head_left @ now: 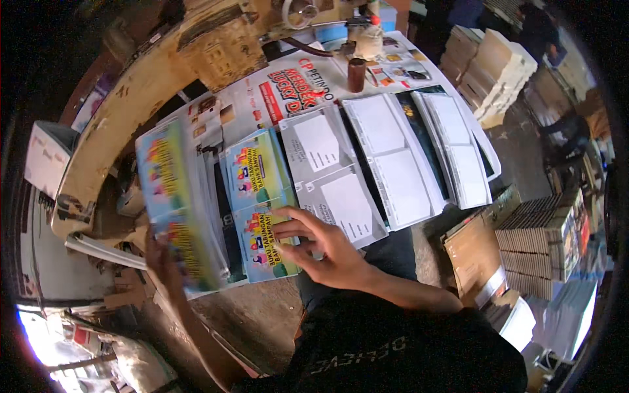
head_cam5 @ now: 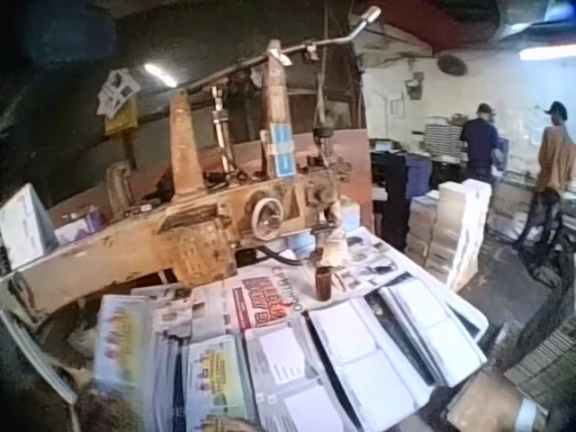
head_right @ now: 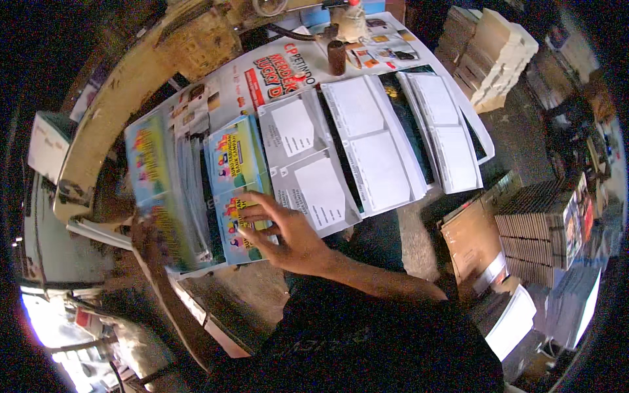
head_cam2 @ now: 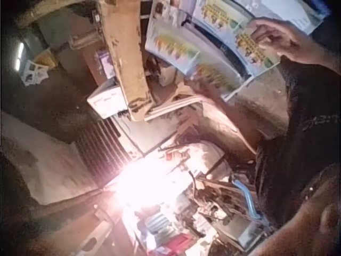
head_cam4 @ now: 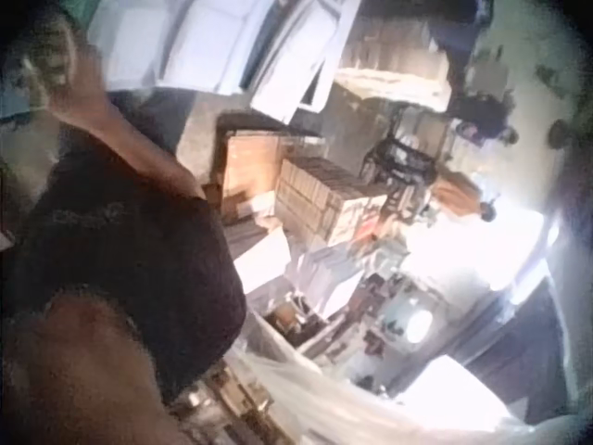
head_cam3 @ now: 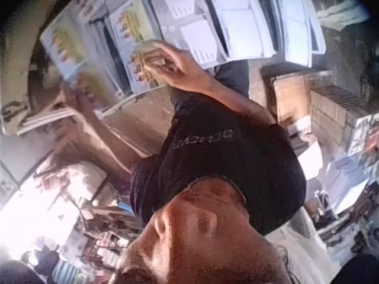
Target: The person collates printed sheets into booklet covers to assemble booklets and stacks them on the workbench.
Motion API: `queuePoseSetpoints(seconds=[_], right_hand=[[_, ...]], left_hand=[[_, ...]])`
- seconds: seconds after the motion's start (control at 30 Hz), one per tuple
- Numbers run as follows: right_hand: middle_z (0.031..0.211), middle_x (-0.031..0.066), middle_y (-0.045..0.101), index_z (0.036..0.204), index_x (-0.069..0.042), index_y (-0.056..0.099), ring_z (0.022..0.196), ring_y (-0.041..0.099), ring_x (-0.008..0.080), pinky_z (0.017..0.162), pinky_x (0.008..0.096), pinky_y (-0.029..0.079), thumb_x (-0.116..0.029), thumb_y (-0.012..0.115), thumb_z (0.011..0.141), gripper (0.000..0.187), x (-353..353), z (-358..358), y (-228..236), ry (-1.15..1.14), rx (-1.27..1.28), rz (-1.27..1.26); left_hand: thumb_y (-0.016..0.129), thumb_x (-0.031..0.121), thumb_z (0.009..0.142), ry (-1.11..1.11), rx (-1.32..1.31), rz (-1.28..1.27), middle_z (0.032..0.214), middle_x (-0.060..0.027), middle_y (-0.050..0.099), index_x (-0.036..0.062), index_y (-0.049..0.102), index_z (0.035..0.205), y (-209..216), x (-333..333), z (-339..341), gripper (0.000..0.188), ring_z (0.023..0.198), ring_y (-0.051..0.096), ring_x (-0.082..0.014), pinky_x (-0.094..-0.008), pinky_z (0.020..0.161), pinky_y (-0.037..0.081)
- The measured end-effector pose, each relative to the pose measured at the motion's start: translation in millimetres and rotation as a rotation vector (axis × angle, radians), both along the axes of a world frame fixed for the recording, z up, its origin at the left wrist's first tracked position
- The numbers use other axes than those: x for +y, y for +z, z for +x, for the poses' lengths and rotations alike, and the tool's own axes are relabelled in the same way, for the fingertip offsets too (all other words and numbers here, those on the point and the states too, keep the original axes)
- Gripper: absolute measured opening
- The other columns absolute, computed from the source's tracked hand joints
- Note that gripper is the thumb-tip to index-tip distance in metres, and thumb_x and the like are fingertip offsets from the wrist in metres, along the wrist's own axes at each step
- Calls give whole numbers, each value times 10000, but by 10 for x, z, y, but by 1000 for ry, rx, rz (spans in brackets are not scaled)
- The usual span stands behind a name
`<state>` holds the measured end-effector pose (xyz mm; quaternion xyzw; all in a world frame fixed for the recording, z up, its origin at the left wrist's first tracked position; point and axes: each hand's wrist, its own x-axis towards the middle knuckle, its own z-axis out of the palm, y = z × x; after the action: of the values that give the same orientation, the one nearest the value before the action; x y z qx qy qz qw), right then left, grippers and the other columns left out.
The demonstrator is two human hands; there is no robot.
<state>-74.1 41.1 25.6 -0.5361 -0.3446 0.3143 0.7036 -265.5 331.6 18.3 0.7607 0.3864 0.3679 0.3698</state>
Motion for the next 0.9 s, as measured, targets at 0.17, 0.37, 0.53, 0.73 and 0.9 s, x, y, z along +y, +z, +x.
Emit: queuePoseSetpoints(seconds=[0.17,0.37,0.53,0.73,0.9], right_hand=[[1036,57,686,1173,-13,634,922,654,122,756,262,550,-122,619,973,228,-379,411,-125,-21,21,-60],[993,41,715,1149,-71,672,892,658,110,757,270,538,-114,668,892,261,-1363,1416,-316,-721,-385,-176],[1078,188,697,1244,-49,638,989,651,340,877,478,493,-421,794,770,622,-2371,2320,-812,-1244,-829,-567],[1140,208,657,1097,-11,693,1109,581,335,950,507,424,-371,818,715,539,-2882,2289,-799,-1137,-724,-1048],[985,169,670,942,-1,674,889,622,304,809,393,473,-197,822,726,327,-2874,2157,-441,-1137,-711,-936]], left_hand=[[506,234,1028,112,532,759,1322,-84,604,124,553,1402,-854,1421,-973,393,958,622,-198,-355,855,494],[516,248,1016,256,743,1022,1337,-149,577,87,562,1360,-437,543,-273,383,1159,564,-323,-460,1017,438],[589,202,978,296,232,1089,1193,-152,637,24,629,1201,-201,124,408,288,1117,601,-347,-477,966,485],[725,17,790,-656,-13,480,1080,-143,664,31,641,1074,95,-2138,2161,297,1032,627,-313,-415,896,493],[851,392,703,-916,267,676,1203,-206,606,21,596,1006,-208,-3266,2557,543,1152,530,-429,-502,1028,386]])
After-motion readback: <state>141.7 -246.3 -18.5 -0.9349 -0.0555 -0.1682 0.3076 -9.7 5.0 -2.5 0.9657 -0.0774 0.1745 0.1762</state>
